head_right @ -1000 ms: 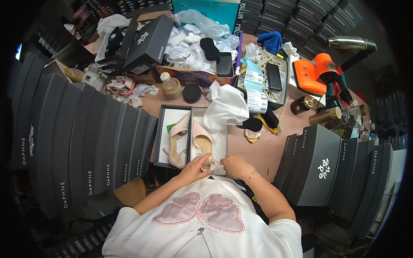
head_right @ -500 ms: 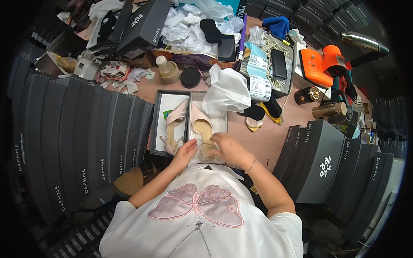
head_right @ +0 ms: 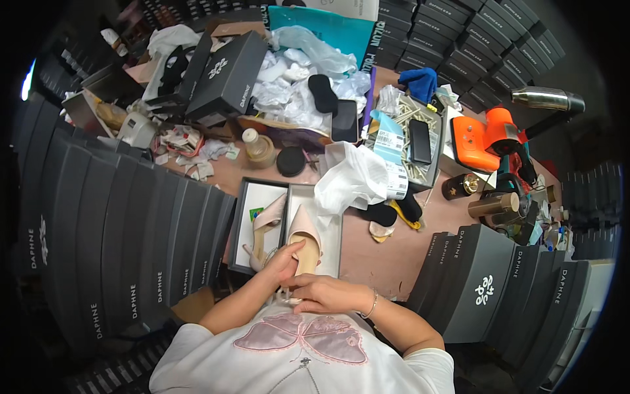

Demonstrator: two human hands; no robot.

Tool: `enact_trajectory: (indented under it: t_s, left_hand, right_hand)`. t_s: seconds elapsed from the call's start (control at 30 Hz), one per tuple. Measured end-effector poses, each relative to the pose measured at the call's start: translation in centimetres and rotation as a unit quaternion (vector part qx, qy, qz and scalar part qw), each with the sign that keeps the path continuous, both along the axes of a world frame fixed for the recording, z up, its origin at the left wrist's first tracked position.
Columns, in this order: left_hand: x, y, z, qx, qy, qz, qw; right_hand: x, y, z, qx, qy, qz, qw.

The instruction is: Inspecting high-heeled shoes, cleaning their soles, wrapping them in tissue, and packing them into boxes at a workstation.

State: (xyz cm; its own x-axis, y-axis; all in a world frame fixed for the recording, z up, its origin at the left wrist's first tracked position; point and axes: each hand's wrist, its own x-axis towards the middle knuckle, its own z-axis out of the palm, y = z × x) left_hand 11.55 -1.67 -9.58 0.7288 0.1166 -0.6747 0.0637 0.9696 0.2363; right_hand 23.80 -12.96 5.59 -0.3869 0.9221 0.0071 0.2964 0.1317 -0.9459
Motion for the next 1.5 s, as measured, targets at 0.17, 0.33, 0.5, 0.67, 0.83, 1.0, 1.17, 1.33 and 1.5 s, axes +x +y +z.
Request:
enact_trajectory:
  t_s: [0.17, 0.33, 0.5, 0.67, 0.83, 1.0, 1.17, 1.33, 1.5]
  left_hand:
    - [0.3, 0.7, -0.8, -0.006, -0.011, 0.002, 1.000]
    - [0.5, 0.0, 2.7, 0.009, 0.011, -0.081, 0.997]
    - [0.0, -0.6, 0.5, -0.024, 0.052, -0.040, 0.998]
    - [2.0, 0.1, 0.2, -0.023, 0.060, -0.036, 0.997]
    - [2.9, 0.1, 0.5, -0.013, 0.071, -0.038, 0.997]
    - [2.2, 0.5, 0.1, -0.022, 0.064, -0.056, 0.996]
    - [2.4, 0.5, 1.5, 0.006, 0.050, -0.038, 0.998]
    - [2.3, 1.0, 3.6, 0.016, 0.057, -0.033, 0.998]
    - [1.2, 0.6, 4.6, -0.002, 0.007, -0.011, 1.000]
  right_hand:
    - [13.6, 8.7, 1.5, -0.005, -0.122, -0.374, 0.919]
    - [28.4, 16.4, -7.7, 0.047, -0.426, -0.466, 0.774]
    - [25.5, 20.3, -10.6, 0.096, -0.495, -0.421, 0.754]
    - [28.0, 21.3, -10.3, 0.106, -0.462, -0.402, 0.783]
    - [33.0, 21.6, -12.3, 0.137, -0.578, -0.350, 0.724]
    - [32.1, 22.1, -9.4, 0.090, -0.501, -0.399, 0.763]
    - [31.4, 20.2, -9.1, 0.122, -0.487, -0.408, 0.763]
    - [27.1, 16.3, -4.8, 0.038, -0.121, -0.500, 0.857]
    - [11.4, 6.8, -4.6, -0.029, 0.089, -0.422, 0.902]
